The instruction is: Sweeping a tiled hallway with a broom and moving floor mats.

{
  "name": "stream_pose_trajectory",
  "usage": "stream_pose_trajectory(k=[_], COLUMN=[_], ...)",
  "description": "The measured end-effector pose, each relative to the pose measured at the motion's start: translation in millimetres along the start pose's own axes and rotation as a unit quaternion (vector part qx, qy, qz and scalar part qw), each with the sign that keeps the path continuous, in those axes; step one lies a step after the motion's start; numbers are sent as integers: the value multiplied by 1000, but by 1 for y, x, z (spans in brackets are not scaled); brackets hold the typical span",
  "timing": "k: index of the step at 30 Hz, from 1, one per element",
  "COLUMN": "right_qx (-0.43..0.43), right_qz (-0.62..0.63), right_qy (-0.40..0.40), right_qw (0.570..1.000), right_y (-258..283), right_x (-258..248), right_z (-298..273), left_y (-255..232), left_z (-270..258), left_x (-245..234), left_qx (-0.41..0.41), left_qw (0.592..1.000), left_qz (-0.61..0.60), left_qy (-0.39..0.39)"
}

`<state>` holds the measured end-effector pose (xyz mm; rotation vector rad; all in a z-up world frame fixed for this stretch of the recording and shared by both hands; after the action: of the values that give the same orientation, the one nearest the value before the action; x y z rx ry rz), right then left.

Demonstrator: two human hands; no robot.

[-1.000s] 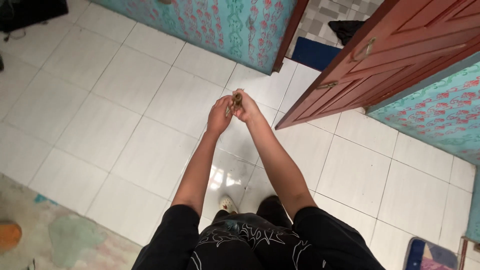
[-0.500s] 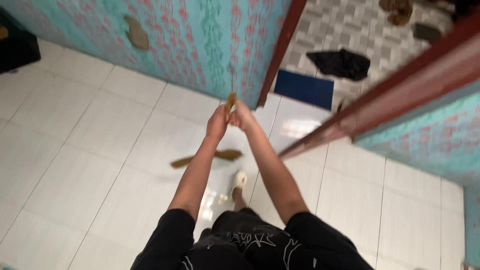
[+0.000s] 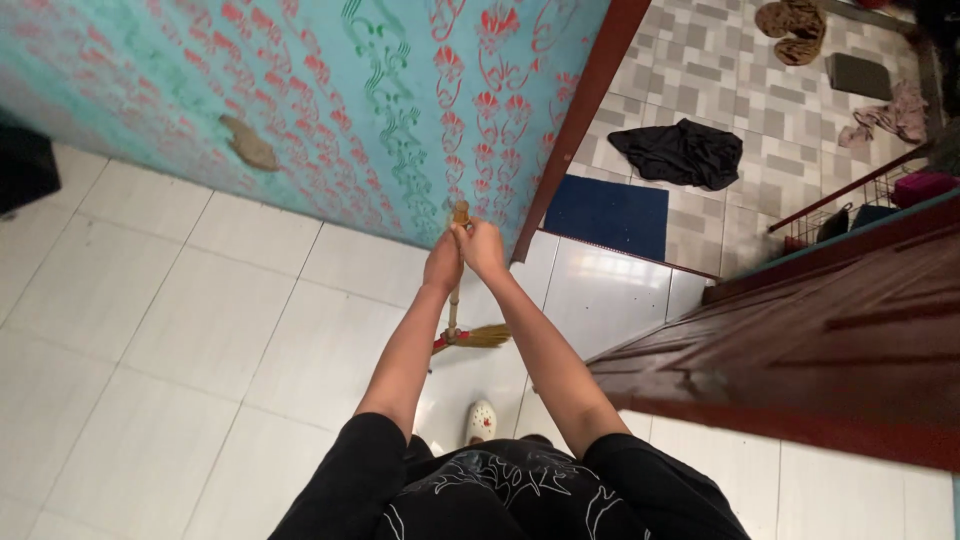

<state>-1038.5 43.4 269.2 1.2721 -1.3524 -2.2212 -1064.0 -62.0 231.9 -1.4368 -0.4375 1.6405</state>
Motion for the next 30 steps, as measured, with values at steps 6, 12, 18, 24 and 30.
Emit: stream_pose_trajectory(k=[6,12,18,24,30], right_qx=[65,145,134,238,266], right_qz=[-102,-157,-186,-209,-222], right_qy=[-15,-28,-49,-31,-54], right_qw=[993,976,972,948,936], right_y=[-38,-76,-96,-138,-140], right_x=[34,91,139,161,163], right_z=[55,102,142,145,159], left_y=[60,130,160,167,170], left_z=[60,122,168,184,192], left_x=[62,122,141,138,143], left_qx=[-65,-36,21,100,120], left_qw=[995,988,982,979,973], left_qz=[18,18,0,-33,-42], left_qy=[74,149,187,177,192])
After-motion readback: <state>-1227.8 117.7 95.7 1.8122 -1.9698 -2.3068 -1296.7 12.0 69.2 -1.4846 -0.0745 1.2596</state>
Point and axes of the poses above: each hand's wrist, its own z-axis towards the middle knuckle, its own x-axis out of the palm, y = z × x, the point moved 10 cm from there along z, towards the middle knuckle, and after that the axes turned 13 degrees about -y, right-handed, at the moved point
